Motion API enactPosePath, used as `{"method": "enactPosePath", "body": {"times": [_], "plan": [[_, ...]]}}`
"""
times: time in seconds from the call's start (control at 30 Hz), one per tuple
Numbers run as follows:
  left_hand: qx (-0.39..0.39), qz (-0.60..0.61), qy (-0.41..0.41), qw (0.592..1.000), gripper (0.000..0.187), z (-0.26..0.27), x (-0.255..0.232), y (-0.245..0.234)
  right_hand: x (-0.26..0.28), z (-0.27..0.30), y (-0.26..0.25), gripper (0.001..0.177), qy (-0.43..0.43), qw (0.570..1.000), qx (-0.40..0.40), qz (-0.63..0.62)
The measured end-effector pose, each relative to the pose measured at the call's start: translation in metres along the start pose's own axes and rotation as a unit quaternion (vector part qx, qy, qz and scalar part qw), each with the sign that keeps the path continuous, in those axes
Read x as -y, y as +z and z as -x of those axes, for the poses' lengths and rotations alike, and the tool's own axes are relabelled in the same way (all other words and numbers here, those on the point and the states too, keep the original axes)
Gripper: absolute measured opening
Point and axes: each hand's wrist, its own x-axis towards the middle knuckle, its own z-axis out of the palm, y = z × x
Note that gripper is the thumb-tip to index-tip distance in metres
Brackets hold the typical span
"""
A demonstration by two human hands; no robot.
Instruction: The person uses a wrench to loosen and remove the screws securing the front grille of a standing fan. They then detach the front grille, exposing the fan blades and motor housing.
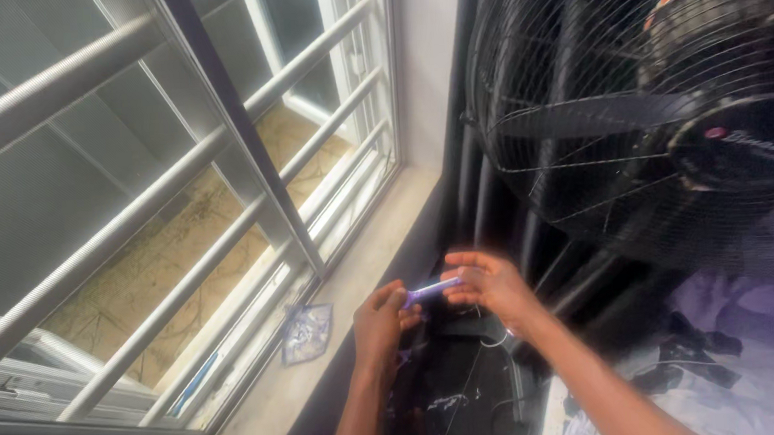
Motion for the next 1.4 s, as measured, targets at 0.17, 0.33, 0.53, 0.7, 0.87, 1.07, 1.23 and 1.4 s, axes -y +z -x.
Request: {"method": "enactPosePath", "body": {"times": [0.17, 0.33, 0.53, 0.7, 0.87, 1.07, 1.23, 1.4], "plan": [[-0.026, 0.01, -0.005, 1.0, 0.044, -0.051, 0.014, -0.012, -0.017, -0.065, 0.009, 0.042, 0.04, 0.998, -0.02, 0.034], [-0.056, -0.113, 0.041, 0.991, 0.049, -0.118, 0.023, -0.011, -0.028, -0.146, 0.004, 0.044, 0.072, 0.995, -0.039, 0.051], [-0.113, -0.344, 0.162, 0.918, 0.036, -0.187, 0.018, -0.008, -0.044, -0.239, -0.007, 0.038, 0.04, 0.997, -0.026, 0.066], [-0.146, -0.4, 0.182, 0.886, 0.032, -0.205, 0.038, -0.014, -0.062, -0.294, -0.006, 0.032, 0.075, 0.987, -0.042, 0.136], [-0.195, -0.46, 0.193, 0.844, 0.021, -0.223, 0.06, -0.013, -0.101, -0.326, 0.0, 0.033, 0.115, 0.986, -0.017, 0.123], [-0.216, -0.485, 0.194, 0.825, 0.023, -0.241, 0.076, -0.029, -0.126, -0.329, 0.023, 0.036, 0.097, 0.975, -0.05, 0.195], [-0.211, -0.53, 0.257, 0.78, 0.021, -0.247, 0.086, -0.037, -0.126, -0.331, 0.036, 0.033, 0.042, 0.94, -0.05, 0.334], [-0.216, -0.523, 0.247, 0.787, 0.026, -0.249, 0.084, -0.033, -0.124, -0.329, 0.029, 0.035, 0.017, 0.935, -0.007, 0.354]]}}
